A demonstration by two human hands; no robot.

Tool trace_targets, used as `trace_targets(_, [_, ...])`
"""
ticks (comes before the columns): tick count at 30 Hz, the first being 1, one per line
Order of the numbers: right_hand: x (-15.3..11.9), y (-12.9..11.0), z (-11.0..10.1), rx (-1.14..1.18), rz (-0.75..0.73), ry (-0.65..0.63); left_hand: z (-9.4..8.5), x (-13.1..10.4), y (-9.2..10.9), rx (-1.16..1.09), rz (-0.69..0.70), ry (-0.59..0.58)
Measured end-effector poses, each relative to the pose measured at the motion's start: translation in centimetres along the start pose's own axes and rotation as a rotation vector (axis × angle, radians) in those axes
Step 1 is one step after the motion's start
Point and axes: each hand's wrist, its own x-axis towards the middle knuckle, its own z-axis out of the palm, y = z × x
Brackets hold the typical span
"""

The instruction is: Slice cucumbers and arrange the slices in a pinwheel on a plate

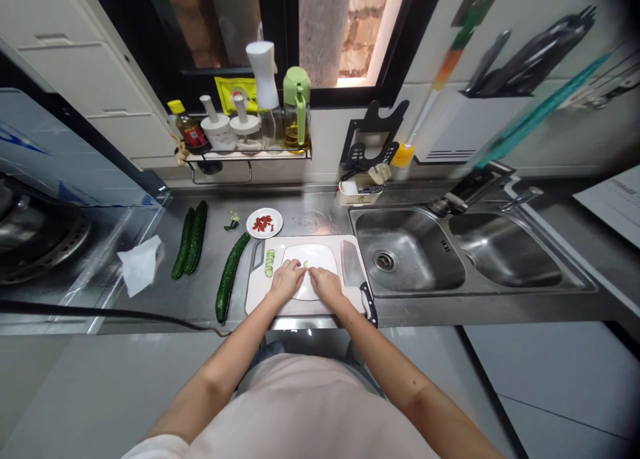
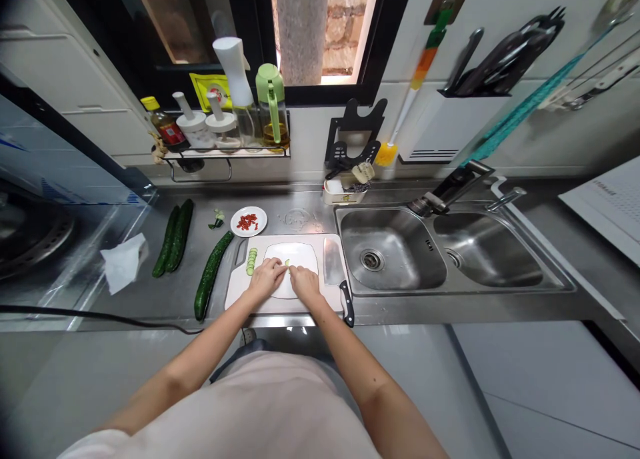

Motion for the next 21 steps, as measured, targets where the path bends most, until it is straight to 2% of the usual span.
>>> trace_targets(7, [0.13, 0.0, -0.11, 0.008, 0.006, -0.004, 0.13, 0.08, -0.44, 0.033, 0.096, 0.042])
trace_targets(14, [0.04, -0.15, -0.07, 0.009, 0.017, 0.006, -0.12, 0.43, -0.79, 0.09, 0.21, -0.02])
trace_targets(21, [0.43, -0.22, 0.09, -0.003, 0.034, 0.027, -0.27, 0.58, -0.73, 0.134, 0.198, -0.05])
